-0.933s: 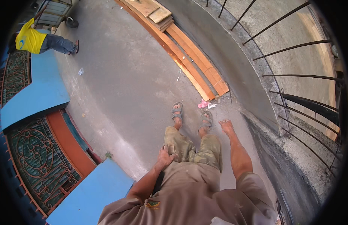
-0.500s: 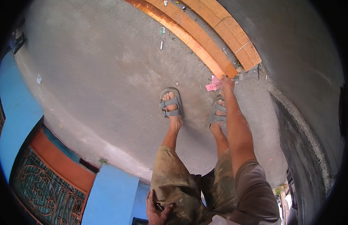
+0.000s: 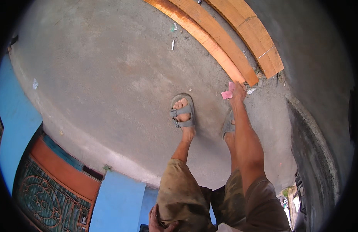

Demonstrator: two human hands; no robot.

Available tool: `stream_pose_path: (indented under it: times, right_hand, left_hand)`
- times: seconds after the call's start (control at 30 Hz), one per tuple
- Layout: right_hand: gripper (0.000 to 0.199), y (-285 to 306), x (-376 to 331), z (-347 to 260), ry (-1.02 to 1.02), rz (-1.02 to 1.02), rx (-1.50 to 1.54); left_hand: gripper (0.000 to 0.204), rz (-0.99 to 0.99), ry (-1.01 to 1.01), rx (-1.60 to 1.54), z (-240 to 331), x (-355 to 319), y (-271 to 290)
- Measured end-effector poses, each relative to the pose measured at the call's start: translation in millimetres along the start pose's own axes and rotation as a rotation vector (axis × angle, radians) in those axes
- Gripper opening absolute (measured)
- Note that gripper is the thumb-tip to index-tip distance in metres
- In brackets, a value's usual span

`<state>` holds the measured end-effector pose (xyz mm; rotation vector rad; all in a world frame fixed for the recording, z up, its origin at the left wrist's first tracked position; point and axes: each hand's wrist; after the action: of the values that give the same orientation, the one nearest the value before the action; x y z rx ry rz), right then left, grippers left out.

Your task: The person hammers nails into a wooden plank to attach a thin wooden strip along its edge. They then lift the plank, carry it to a stack of other planks, and place it on top. The person subsequently picks up a thin wooden strip and a bucket of nails.

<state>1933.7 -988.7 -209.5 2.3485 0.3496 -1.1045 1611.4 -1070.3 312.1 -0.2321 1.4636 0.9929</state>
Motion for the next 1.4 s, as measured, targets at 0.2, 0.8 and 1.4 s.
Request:
stream_pose_path:
  times: [0.2, 0.8, 1.4]
  right_hand:
    - [0.042, 22.7, 47.2, 23.6, 0.092, 0.030, 0.013]
    - [0.054, 69.3, 70.6, -4.4, -0.181, -0.335, 0.045]
    - [0.039, 81.1, 3.2, -30.5, -0.083, -0.650, 0.304]
  left_hand:
    - [0.074, -0.020, -0.378, 0.197, 29.2, 141.8, -1.1]
    - [0.066, -0.181, -0.392, -0.840, 224.1, 463.1, -320.2]
    - [0.050, -0.359, -0.239, -1.326, 203.7, 416.5, -302.4]
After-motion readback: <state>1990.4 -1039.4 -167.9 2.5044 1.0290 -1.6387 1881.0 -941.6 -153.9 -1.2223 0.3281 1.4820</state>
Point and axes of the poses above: each hand's wrist, its own x-axis towards the middle knuckle, its own y-axis out of the back of the hand, z = x × y, and after that the axes turned 2 degrees about z, right-handed
